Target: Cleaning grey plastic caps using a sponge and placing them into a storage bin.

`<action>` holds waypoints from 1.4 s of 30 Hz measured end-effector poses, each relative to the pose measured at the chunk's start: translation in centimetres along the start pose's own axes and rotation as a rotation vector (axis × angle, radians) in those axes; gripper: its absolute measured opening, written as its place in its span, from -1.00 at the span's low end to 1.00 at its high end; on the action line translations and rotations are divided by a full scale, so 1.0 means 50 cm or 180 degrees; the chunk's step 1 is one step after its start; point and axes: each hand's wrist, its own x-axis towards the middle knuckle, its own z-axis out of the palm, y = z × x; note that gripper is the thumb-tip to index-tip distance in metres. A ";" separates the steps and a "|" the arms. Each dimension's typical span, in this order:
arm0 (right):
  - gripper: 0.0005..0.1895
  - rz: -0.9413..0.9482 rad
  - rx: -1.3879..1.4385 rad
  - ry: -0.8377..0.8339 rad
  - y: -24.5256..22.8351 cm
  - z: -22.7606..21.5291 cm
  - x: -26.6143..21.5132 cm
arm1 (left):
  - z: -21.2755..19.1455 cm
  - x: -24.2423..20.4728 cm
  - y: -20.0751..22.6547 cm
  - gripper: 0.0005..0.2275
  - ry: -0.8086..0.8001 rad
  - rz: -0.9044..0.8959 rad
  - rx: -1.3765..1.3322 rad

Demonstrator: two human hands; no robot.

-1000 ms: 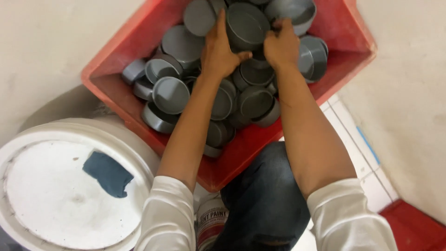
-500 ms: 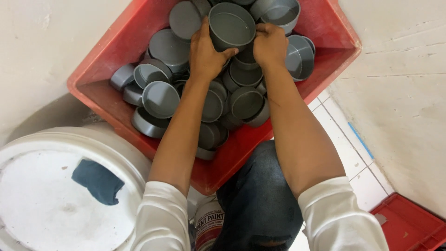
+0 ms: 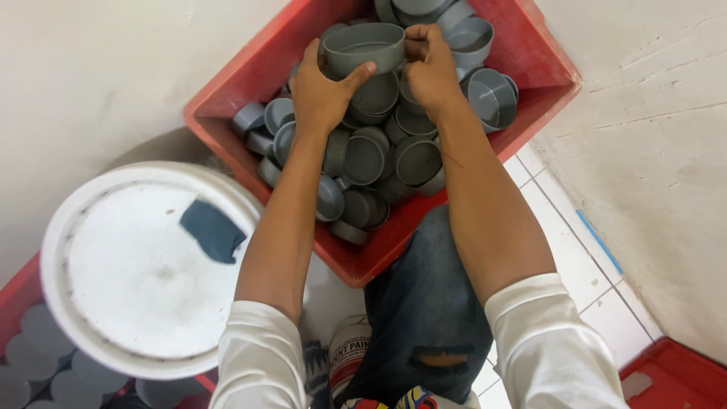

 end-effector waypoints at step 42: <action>-0.75 -0.2562 -0.3340 -0.1577 -0.141 0.487 -0.493 | -0.545 -0.522 -0.323 -0.86 0.2101 -0.0318 -0.0053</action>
